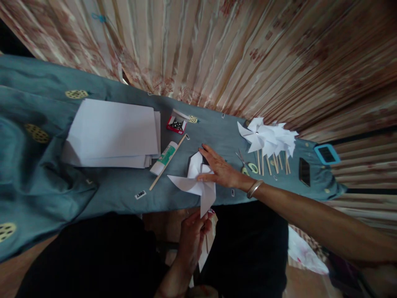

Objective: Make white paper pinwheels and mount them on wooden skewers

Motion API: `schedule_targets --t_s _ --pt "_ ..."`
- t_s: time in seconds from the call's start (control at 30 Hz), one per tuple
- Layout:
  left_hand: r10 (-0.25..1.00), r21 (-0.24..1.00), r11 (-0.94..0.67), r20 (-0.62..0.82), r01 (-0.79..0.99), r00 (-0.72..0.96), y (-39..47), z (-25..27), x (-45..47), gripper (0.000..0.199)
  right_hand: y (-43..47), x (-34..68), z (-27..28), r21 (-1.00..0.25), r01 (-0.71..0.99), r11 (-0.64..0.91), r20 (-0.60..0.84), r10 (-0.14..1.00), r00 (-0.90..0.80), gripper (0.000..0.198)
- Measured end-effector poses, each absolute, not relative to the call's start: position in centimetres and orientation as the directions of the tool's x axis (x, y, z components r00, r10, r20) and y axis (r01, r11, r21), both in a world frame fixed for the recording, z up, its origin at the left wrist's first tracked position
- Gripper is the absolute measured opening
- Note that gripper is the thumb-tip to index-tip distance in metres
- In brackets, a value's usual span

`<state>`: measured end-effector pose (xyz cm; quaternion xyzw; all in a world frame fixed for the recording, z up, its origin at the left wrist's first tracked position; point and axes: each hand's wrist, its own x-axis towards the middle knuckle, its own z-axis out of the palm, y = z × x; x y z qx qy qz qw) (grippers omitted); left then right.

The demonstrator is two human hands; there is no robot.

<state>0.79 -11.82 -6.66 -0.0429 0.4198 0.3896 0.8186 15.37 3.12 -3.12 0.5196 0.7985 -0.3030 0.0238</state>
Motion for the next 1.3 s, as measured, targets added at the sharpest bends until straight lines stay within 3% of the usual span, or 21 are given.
schedule_targets --t_s 1.3 --pt "0.593 0.215 0.694 -0.712 -0.687 0.376 -11.59 -6.66 0.84 0.029 3.17 15.75 -3.72 -0.479 0.827 0.295 -0.319 0.819 -0.477 0.106"
